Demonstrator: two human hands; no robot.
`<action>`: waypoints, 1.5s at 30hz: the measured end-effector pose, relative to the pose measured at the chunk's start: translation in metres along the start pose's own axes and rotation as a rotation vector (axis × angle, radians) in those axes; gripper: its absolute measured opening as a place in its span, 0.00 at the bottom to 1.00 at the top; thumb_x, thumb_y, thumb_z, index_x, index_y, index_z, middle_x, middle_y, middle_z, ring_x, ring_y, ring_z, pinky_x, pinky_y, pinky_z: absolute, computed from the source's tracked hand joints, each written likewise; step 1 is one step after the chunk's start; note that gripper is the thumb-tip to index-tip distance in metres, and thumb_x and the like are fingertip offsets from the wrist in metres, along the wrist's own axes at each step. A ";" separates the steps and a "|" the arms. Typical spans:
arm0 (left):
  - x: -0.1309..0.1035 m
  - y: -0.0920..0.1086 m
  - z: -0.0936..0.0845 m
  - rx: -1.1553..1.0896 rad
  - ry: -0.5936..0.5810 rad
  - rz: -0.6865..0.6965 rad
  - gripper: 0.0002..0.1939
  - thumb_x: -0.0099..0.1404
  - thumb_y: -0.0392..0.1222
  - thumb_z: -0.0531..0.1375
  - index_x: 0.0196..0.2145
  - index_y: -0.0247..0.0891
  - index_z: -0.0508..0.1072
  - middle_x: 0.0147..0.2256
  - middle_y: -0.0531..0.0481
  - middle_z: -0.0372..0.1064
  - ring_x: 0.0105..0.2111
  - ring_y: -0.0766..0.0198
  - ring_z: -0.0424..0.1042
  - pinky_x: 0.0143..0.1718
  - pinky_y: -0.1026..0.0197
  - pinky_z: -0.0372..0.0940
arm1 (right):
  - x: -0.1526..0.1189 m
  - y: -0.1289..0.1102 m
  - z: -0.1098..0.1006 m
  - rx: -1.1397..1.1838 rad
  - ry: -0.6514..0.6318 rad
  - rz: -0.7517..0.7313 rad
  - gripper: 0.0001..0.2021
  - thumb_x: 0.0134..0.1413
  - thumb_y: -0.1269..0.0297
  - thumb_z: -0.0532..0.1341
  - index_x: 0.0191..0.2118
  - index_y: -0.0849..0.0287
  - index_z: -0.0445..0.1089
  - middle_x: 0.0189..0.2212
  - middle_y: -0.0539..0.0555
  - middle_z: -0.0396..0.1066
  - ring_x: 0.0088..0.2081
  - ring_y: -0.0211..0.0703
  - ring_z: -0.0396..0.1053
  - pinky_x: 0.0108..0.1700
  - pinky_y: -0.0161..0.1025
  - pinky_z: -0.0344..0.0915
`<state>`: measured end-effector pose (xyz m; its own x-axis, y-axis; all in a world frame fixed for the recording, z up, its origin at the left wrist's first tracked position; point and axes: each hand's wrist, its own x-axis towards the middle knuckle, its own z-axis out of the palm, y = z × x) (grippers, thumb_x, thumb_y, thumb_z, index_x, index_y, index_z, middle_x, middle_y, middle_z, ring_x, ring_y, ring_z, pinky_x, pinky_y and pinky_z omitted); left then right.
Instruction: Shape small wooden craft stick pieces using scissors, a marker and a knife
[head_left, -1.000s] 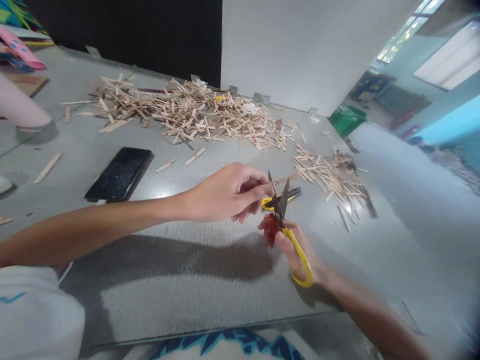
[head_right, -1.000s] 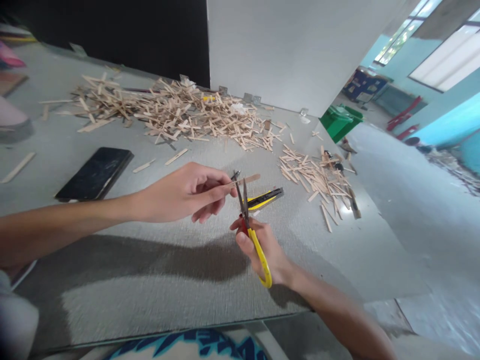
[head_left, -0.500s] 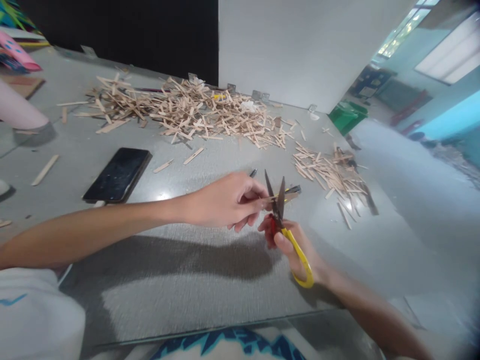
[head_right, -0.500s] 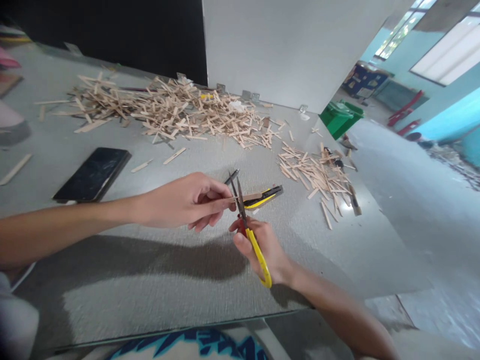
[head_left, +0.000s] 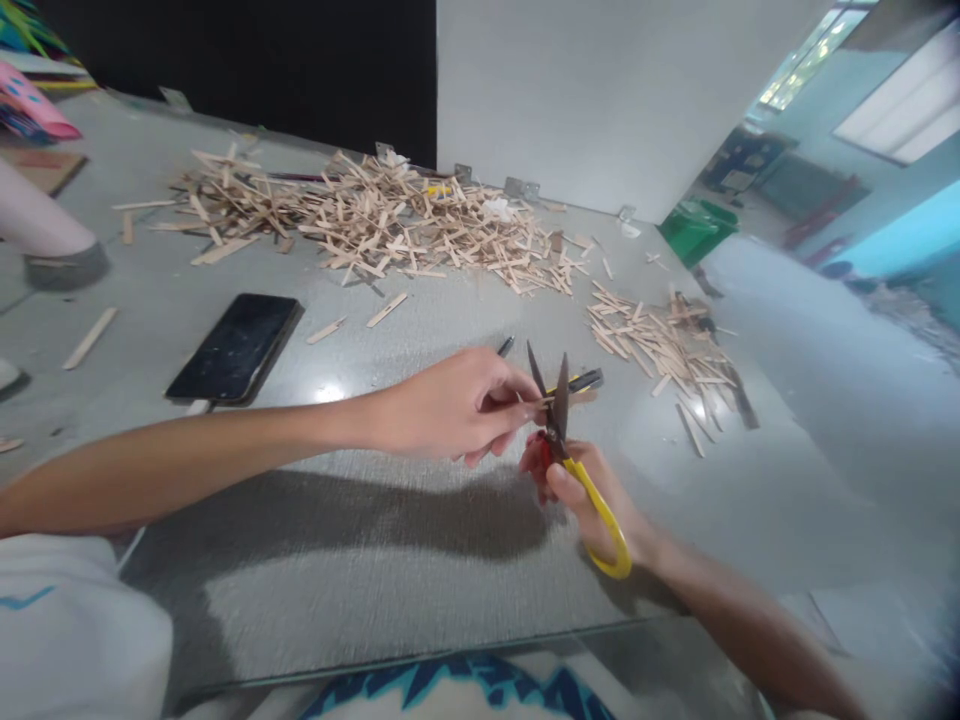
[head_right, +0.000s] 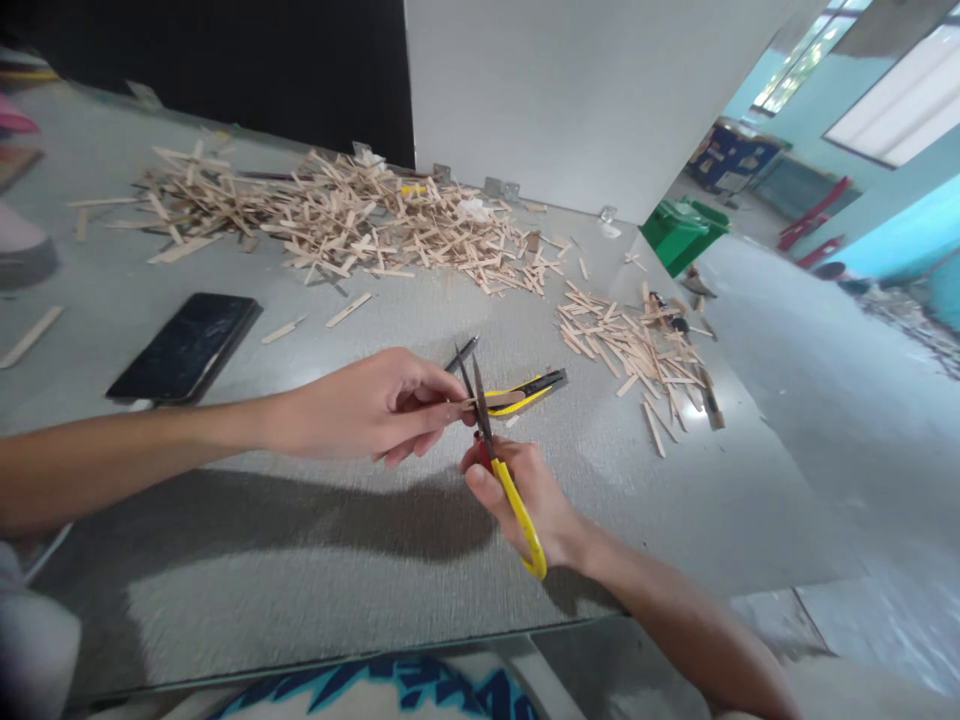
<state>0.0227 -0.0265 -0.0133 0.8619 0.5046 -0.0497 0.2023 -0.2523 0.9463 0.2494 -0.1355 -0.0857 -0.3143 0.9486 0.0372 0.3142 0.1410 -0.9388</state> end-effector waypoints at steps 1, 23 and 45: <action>-0.001 0.000 0.000 0.008 0.000 -0.001 0.14 0.80 0.41 0.57 0.40 0.34 0.80 0.23 0.56 0.70 0.17 0.73 0.67 0.20 0.72 0.62 | 0.000 0.003 0.000 0.024 -0.013 0.023 0.29 0.73 0.33 0.56 0.35 0.57 0.69 0.31 0.51 0.64 0.30 0.40 0.62 0.32 0.39 0.60; 0.001 0.005 0.003 -0.037 0.134 -0.022 0.14 0.82 0.45 0.57 0.39 0.35 0.75 0.24 0.55 0.72 0.16 0.73 0.67 0.18 0.72 0.60 | 0.000 0.003 0.000 0.004 -0.005 -0.022 0.29 0.76 0.34 0.52 0.44 0.58 0.73 0.32 0.51 0.65 0.31 0.41 0.63 0.33 0.40 0.61; 0.001 0.001 0.008 -0.021 0.083 -0.017 0.13 0.79 0.42 0.58 0.40 0.35 0.78 0.24 0.55 0.73 0.17 0.72 0.69 0.21 0.71 0.62 | 0.000 0.006 0.001 -0.010 -0.021 0.021 0.30 0.73 0.32 0.54 0.38 0.56 0.70 0.28 0.50 0.64 0.29 0.42 0.62 0.31 0.39 0.61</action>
<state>0.0275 -0.0328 -0.0147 0.8169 0.5754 -0.0404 0.2061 -0.2258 0.9521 0.2507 -0.1351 -0.0911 -0.3265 0.9451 0.0101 0.3299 0.1239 -0.9359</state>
